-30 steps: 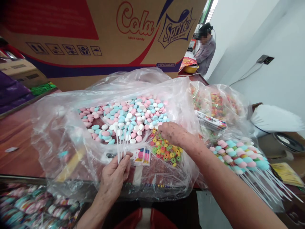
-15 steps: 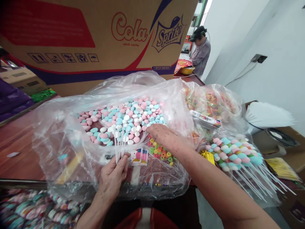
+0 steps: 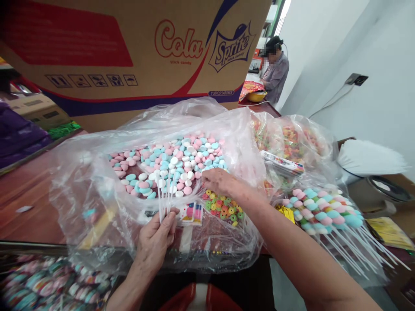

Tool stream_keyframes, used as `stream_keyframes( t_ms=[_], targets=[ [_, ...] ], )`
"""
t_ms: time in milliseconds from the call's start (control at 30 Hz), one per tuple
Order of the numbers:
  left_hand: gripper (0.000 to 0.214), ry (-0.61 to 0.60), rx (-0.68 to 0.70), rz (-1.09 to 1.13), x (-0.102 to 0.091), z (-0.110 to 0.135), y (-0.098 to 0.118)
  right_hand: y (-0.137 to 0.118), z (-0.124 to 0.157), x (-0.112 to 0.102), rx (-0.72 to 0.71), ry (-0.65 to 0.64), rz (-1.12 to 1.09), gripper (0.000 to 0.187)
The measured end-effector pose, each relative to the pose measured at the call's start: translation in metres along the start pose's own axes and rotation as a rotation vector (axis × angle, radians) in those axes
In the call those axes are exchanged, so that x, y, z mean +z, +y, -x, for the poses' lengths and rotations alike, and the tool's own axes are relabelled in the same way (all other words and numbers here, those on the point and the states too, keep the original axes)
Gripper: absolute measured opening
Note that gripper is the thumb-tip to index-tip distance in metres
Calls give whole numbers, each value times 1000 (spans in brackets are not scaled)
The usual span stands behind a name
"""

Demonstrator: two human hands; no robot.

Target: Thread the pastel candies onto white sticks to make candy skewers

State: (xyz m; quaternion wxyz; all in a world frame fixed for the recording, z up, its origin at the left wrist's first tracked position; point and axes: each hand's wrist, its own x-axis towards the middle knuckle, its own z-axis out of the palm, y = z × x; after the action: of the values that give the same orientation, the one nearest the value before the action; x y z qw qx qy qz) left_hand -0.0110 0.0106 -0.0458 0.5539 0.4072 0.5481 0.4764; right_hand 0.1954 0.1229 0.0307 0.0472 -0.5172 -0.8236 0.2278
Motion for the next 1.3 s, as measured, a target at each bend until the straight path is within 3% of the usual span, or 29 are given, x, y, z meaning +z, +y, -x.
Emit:
stream_keyframes(
  t_ms=[267, 567, 767, 900, 1100, 1300],
  targets=[
    [35, 1, 14, -7, 0, -1, -1, 7, 14, -2, -38, 53, -325, 15],
    [39, 15, -22, 45, 3, 0, 2, 8, 21, -10, 36, 194, -310, 7],
    [45, 43, -55, 68, 4, 0, 6, -2, 28, -14, 113, 275, -631, 6],
    [55, 138, -137, 108, 5, -2, 11, -15, 43, -22, 89, 354, -760, 4],
    [59, 193, -243, 127, -3, -11, 5, -6, 79, -58, 105, 420, -860, 19],
    [49, 213, -245, 165, -9, -17, -7, 57, 111, -107, 205, 474, -874, 16]
  ],
)
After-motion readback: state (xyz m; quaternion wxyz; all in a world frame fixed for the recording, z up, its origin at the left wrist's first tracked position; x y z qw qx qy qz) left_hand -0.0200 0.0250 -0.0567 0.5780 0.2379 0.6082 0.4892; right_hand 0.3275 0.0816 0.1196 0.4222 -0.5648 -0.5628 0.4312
